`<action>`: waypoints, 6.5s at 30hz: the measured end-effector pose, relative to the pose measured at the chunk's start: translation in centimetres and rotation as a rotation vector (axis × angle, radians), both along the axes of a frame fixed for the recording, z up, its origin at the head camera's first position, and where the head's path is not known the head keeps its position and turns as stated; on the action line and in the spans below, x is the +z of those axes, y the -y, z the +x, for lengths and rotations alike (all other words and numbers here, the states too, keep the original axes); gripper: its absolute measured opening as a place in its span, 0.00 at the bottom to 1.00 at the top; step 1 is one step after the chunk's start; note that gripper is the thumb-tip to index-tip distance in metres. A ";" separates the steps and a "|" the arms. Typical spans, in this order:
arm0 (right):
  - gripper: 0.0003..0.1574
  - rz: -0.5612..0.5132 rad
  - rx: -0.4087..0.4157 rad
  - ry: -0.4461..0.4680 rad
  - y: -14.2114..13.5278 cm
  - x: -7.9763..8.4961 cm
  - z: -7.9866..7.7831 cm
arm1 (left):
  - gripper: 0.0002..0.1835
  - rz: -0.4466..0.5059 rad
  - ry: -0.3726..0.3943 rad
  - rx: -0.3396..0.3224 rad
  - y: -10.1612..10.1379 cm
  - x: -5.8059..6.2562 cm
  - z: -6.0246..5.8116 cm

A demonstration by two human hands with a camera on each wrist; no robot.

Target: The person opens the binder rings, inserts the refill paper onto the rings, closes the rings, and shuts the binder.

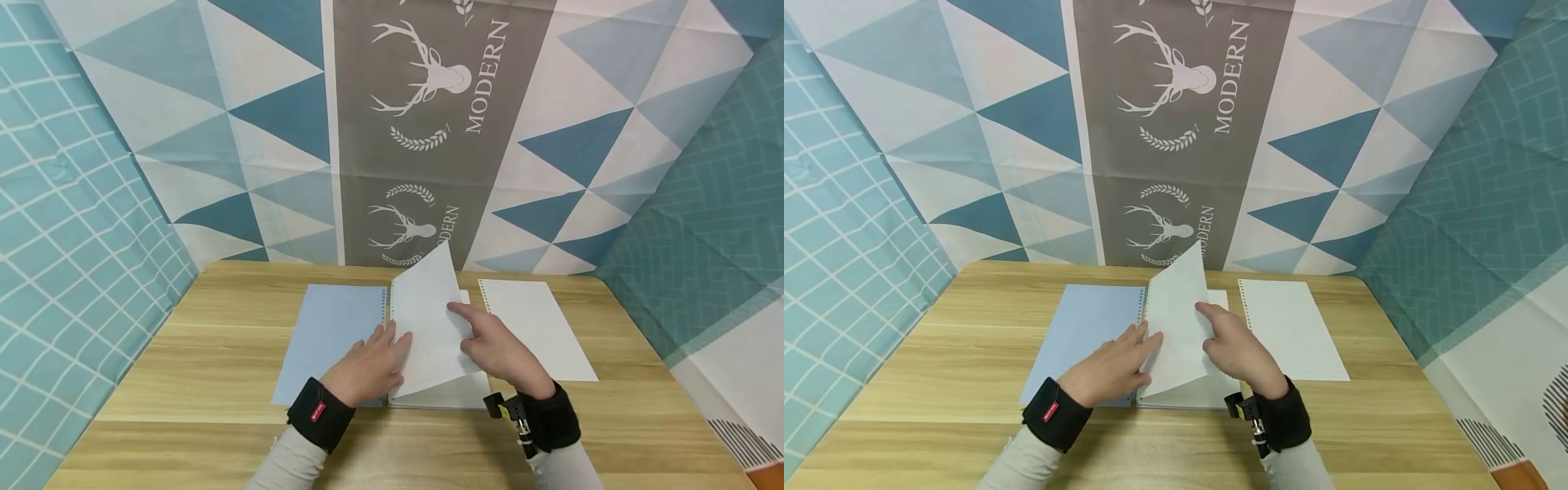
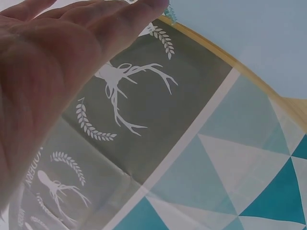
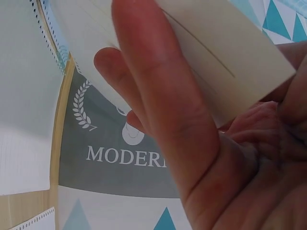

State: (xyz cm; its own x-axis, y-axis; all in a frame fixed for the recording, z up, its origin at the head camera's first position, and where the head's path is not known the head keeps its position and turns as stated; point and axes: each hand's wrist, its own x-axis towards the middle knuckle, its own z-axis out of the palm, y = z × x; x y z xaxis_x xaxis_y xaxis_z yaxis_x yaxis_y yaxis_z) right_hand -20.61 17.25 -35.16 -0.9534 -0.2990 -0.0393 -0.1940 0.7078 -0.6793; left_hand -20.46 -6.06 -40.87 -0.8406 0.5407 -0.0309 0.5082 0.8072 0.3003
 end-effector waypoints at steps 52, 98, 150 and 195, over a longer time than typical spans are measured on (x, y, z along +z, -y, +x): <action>0.40 0.057 0.036 -0.069 0.2 -0.6 -0.5 | 0.28 -0.047 0.035 0.023 0.0 -0.8 0.1; 0.36 0.108 0.022 -0.032 -0.3 -0.6 -0.6 | 0.20 -0.066 0.068 0.039 -0.5 -0.6 0.3; 0.33 0.082 -0.069 0.219 -0.8 -3.7 -2.6 | 0.22 -0.105 0.057 0.065 -0.8 -0.8 0.6; 0.12 0.197 -0.072 0.232 -3.1 -5.1 -3.3 | 0.21 -0.110 0.060 0.066 -0.9 -0.7 0.6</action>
